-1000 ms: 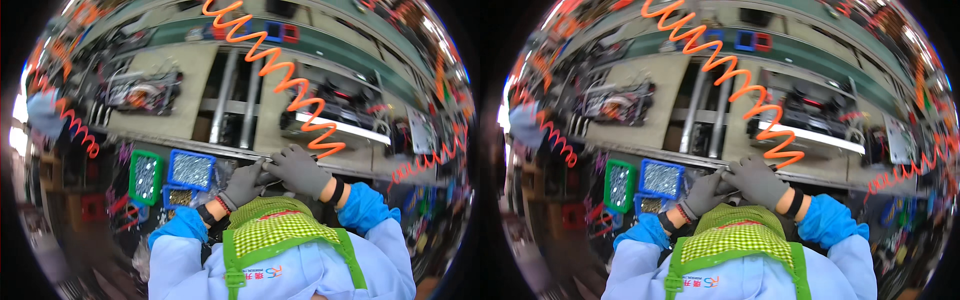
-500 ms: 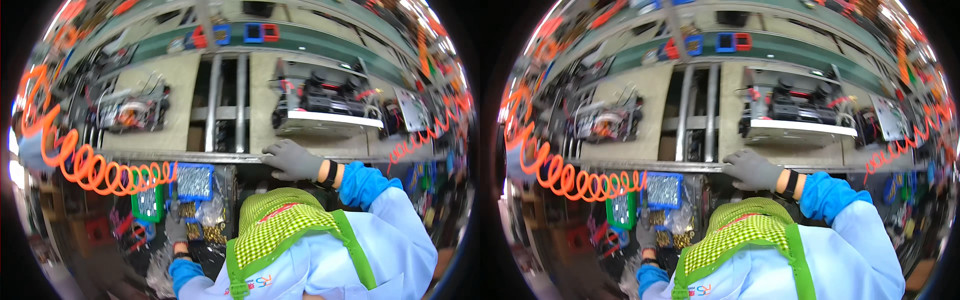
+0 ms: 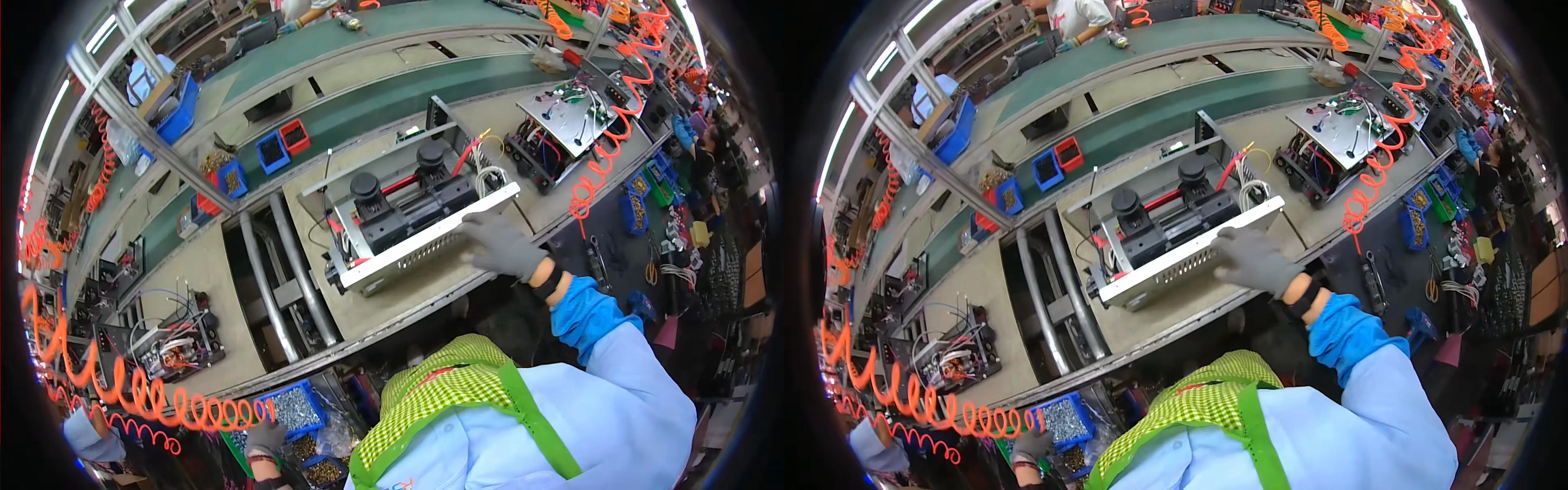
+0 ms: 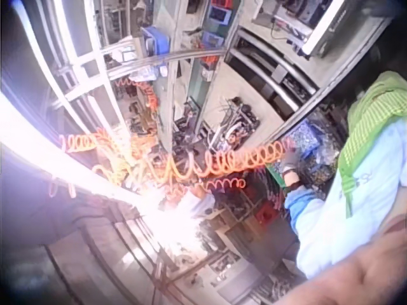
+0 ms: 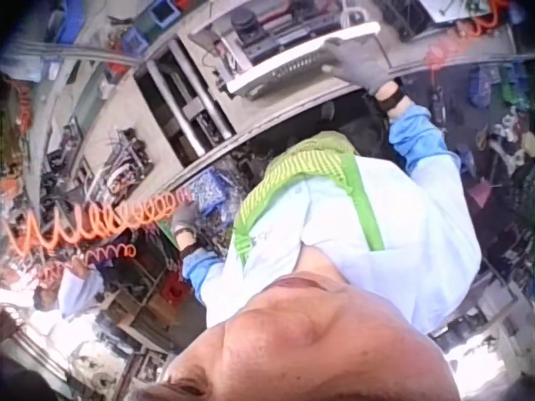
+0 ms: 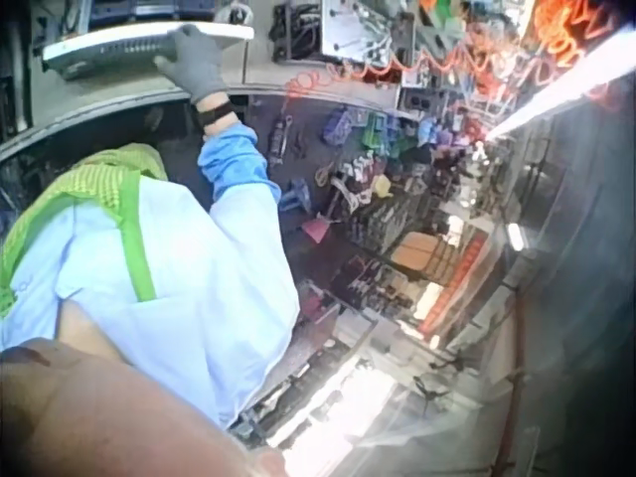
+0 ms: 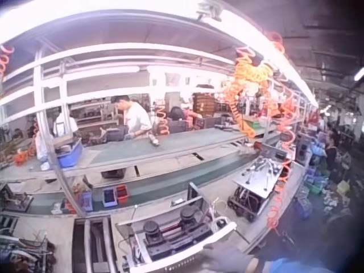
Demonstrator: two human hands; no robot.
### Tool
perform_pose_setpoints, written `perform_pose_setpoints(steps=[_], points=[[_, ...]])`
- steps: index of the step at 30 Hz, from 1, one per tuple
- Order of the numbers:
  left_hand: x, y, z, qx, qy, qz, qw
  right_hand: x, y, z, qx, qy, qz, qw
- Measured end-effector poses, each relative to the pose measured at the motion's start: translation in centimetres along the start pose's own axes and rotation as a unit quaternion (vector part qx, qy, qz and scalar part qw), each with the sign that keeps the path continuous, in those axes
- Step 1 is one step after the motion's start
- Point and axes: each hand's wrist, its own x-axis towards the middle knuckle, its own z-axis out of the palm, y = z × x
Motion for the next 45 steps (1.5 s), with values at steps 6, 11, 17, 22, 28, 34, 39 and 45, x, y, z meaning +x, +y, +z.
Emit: perform_pose_setpoints(steps=[6,11,17,22,28,34,39,45], points=[[-6.3,24.2,-21.5,0.005,0.14,0.503,0.853,1.6,13.8,-4.4,0.021,0.084,0.089,0.992],[-5.7,46.7,-32.0,0.213,0.128,0.579,0.776,6.2,24.8,-4.4,0.126,-0.076,0.19,0.971],[4.5,66.1,-22.0,-0.013,0.039,0.567,0.823,11.0,28.6,2.9,0.55,-0.124,0.309,0.766],[7.8,73.2,-14.4,-0.24,0.013,0.447,0.862,13.1,31.2,5.3,0.72,-0.139,0.291,0.614],[6.4,70.9,-12.8,-0.29,0.145,0.485,0.812,12.9,27.9,1.8,0.791,0.069,0.252,0.554],[6.1,70.4,-14.5,-0.448,-0.08,0.467,0.758,10.4,27.7,-4.5,0.738,0.103,0.168,0.646],[7.9,70.0,-15.2,-0.369,0.002,0.525,0.767,6.3,22.9,-10.0,0.366,-0.012,0.085,0.927],[7.9,70.3,-15.3,-0.285,0.063,0.526,0.799,5.6,22.6,-5.7,0.013,-0.108,-0.08,0.991]])
